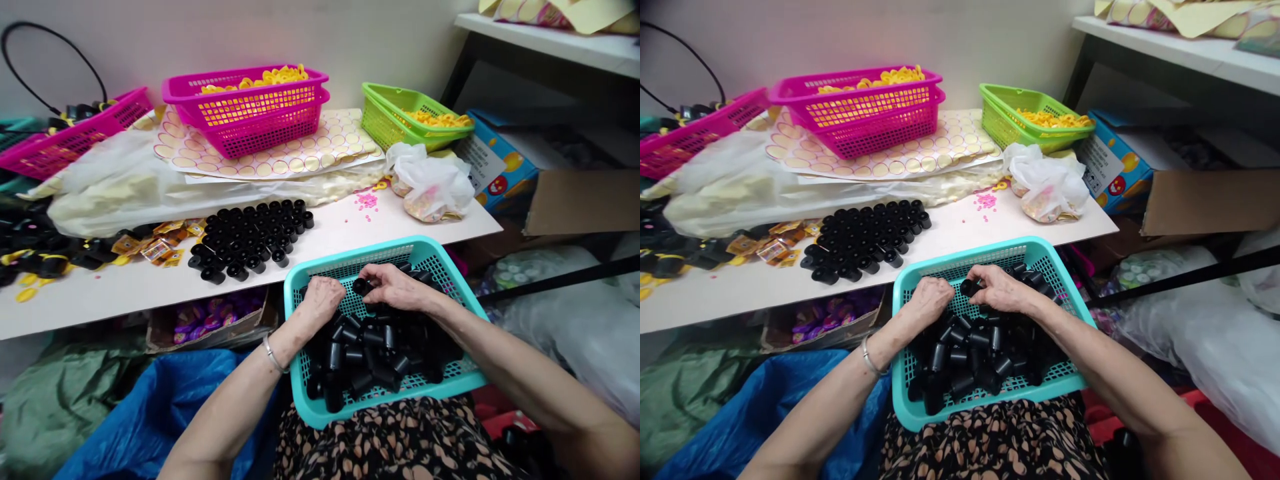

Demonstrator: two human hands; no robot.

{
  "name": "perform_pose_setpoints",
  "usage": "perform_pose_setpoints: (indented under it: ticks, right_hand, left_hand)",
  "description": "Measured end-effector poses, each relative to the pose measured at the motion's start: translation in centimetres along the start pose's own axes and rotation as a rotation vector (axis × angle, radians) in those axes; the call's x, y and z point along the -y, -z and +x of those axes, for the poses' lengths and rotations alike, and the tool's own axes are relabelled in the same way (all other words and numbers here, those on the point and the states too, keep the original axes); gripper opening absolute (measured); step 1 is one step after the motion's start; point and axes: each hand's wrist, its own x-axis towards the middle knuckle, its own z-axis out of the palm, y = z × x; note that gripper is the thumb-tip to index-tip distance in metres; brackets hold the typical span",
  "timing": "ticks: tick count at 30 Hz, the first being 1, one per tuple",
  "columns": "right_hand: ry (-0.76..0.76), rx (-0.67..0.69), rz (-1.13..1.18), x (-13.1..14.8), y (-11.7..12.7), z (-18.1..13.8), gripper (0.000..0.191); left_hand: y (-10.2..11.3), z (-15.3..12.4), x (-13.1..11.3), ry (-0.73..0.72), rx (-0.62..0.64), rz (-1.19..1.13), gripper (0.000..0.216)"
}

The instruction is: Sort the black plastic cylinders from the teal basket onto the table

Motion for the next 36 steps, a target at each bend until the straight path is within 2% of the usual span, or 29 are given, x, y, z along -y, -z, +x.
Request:
perform_pose_setpoints:
  ticks: [4, 8, 10, 12, 14, 17, 23, 31, 36]
  right_hand:
    - [-0.002, -0.033, 0.017, -0.2, 0.1, 0.0, 0.024]
    - [0.03, -0.101, -0.046, -0.5, 0.0, 0.0, 0.027]
    - [0.077, -0.176, -0.108, -0.4, -0.1, 0.0, 0.031]
    - [0.134, -0.222, -0.17, -0.3, -0.2, -0.1, 0.032]
    - [0.188, -0.237, -0.227, -0.1, -0.3, -0.1, 0.031]
    - [0.248, -0.249, -0.311, 0.1, -0.5, -0.1, 0.031]
    - [0.306, -0.246, -0.427, 0.4, -0.7, -0.2, 0.029]
    - [0.3, -0.191, -0.59, 1.4, -0.9, -0.5, 0.025]
    - [0.296, -0.196, -0.591, 2.1, -1.7, -0.3, 0.02]
  left_hand:
    - [0.1, 0.3, 0.8, 0.043, 0.009, -0.065, 0.023]
    - [0.0, 0.5, 1.6, 0.159, -0.078, -0.203, 0.025]
    - [-0.1, 0.5, 1.9, 0.329, -0.193, -0.551, 0.024]
    - [-0.2, 0.5, 2.1, 0.506, -0.283, -1.105, 0.017]
    - [-0.2, 0.4, 2.1, 0.592, -0.288, -1.561, 0.014]
    - [0.1, 0.2, 1.9, 0.618, -0.236, -1.844, 0.017]
    - [0.4, 0.3, 1.4, 0.627, -0.199, -1.929, 0.02]
    - [0.6, 0.5, 1.5, 0.675, -0.137, -1.97, 0.023]
    - [1.2, 0.2, 0.5, 0.685, -0.248, -1.827, 0.017]
